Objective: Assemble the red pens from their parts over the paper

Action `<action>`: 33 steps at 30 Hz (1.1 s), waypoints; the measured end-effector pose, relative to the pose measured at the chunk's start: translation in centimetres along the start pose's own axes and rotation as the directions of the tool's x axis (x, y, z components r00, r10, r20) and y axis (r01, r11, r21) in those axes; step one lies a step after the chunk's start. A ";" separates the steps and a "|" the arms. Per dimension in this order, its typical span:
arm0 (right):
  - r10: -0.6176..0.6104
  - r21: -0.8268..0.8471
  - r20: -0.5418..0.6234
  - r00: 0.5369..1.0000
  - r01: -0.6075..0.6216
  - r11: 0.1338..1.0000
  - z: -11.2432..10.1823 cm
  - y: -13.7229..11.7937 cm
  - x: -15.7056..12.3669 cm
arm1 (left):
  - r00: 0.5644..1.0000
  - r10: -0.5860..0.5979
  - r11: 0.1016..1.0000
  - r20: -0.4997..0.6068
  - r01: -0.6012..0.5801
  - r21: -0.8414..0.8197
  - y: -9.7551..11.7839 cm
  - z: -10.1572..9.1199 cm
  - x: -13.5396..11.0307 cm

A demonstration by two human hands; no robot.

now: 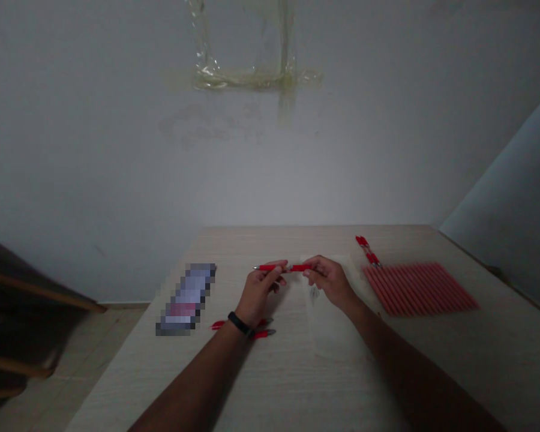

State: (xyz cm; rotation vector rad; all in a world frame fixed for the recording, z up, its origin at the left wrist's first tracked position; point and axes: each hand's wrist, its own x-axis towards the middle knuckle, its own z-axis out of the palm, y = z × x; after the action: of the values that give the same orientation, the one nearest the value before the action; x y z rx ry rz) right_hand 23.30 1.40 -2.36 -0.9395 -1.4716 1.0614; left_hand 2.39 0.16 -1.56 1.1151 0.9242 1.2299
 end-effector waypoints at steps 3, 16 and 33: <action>0.012 0.053 -0.034 0.999 -0.010 0.999 -0.2 -0.2 0.1 | 1.000 0.007 1.000 0.027 -0.008 0.006 0.0 -0.3 0.0; 0.004 0.176 -0.111 0.994 0.016 0.984 -0.4 -0.4 0.4 | 0.923 -0.085 0.973 0.376 -0.004 0.230 -0.6 0.5 -0.8; -0.048 -0.459 0.176 0.983 0.125 0.879 1.6 -0.9 -1.5 | 0.996 0.042 0.971 0.079 -0.059 0.230 -1.1 0.3 -0.1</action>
State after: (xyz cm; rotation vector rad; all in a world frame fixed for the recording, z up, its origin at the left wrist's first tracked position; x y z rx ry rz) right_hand 21.90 -0.46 -2.05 -1.1283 -1.9397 0.7340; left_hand 2.94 0.01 -2.52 1.3677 1.0074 1.1343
